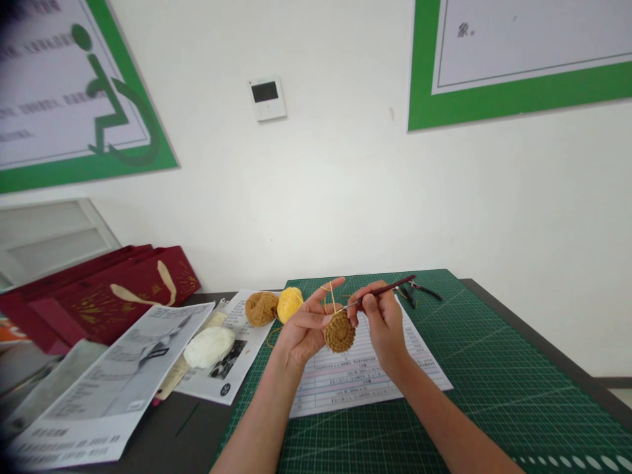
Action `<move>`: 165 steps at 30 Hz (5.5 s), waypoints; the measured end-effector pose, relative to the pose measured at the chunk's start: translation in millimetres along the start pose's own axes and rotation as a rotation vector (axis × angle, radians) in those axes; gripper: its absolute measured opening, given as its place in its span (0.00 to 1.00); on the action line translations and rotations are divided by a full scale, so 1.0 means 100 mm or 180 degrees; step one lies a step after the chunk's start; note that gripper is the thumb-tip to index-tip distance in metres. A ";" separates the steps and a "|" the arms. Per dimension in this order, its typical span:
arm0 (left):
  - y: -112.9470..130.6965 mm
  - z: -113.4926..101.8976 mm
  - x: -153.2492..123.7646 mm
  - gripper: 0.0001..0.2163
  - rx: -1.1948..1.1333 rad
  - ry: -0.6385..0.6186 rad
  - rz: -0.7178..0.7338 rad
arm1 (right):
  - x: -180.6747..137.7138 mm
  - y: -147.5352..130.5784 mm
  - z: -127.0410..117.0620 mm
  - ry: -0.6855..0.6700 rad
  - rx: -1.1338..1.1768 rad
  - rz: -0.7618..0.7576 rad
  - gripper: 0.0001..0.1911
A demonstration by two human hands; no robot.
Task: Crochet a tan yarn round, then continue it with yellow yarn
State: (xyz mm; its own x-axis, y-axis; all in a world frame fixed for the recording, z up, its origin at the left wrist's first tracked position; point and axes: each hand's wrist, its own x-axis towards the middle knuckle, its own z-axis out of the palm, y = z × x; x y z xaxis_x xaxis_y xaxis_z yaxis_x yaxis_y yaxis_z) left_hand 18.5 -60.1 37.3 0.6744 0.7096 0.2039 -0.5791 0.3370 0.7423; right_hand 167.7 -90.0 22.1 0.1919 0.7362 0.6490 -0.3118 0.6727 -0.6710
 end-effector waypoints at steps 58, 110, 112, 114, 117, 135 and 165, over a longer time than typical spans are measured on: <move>-0.08 0.07 0.05 0.30 -0.0192 0.0262 0.0058 | 0.06 -0.01 -0.02 0.0274 -0.0190 -0.0345 0.07; -0.12 0.01 0.09 0.30 -0.0112 0.0303 0.0000 | 0.07 0.11 -0.11 -0.0348 -0.1284 -0.1074 0.05; -0.12 0.01 0.09 0.30 -0.0121 0.0310 0.0002 | 0.07 0.12 -0.11 -0.0320 -0.1187 -0.0989 0.04; -0.11 0.02 0.08 0.29 -0.0126 0.0297 -0.0010 | 0.06 0.12 -0.10 -0.0259 -0.0998 -0.0817 0.03; -0.09 0.02 0.06 0.29 -0.0143 0.0239 -0.0018 | 0.07 0.11 -0.10 -0.0123 -0.0608 -0.0478 0.02; -0.04 0.02 0.04 0.27 0.0368 0.0301 0.0236 | 0.12 0.07 -0.09 -0.0347 -0.0423 -0.0058 0.07; -0.05 0.03 0.04 0.24 0.0570 0.0355 0.0314 | 0.13 0.06 -0.08 -0.0336 -0.0295 0.0124 0.09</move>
State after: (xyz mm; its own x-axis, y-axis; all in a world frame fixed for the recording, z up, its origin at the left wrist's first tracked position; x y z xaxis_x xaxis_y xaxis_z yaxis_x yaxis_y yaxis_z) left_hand 26.0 -60.9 36.3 0.5580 0.8010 0.2166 -0.5424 0.1546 0.8258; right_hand 175.5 -75.9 23.6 0.0807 0.7534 0.6526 -0.2288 0.6512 -0.7236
